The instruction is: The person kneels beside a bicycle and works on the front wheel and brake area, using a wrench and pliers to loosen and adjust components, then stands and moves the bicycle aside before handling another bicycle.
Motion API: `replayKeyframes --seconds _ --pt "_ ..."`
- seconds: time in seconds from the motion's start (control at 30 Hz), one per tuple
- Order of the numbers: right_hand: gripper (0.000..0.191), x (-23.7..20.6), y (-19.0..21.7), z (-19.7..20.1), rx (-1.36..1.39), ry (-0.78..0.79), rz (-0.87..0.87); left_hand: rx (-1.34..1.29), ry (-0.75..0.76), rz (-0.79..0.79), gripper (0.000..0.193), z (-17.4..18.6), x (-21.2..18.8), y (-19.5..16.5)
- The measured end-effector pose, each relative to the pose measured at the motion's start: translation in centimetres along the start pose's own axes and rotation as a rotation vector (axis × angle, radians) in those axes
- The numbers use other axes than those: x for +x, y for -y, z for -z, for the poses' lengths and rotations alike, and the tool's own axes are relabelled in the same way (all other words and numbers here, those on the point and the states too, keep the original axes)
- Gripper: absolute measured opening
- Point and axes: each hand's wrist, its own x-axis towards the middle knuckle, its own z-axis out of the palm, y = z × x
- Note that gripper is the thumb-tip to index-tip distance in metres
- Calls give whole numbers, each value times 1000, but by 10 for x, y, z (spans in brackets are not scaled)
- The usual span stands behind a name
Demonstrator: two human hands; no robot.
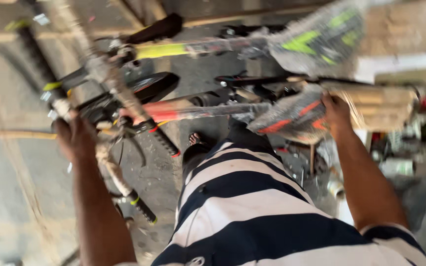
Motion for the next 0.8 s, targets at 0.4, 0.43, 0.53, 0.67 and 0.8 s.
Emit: replayKeyframes --seconds 0.4,0.43,0.53,0.67,0.8 --pt "44 -192 -155 36 -307 -427 -108 -174 200 9 48 24 -42 13" --pt "42 -209 -172 35 -431 -387 -223 -145 199 -12 49 27 -41 14" --pt "49 -261 -222 29 -619 34 -394 -50 162 -84 55 34 -36 21" --pt "64 -307 -267 14 -653 223 -358 102 6 -211 63 37 -51 9" --pt "61 -310 -282 17 -692 236 -422 526 -301 -425 61 30 -112 -37"
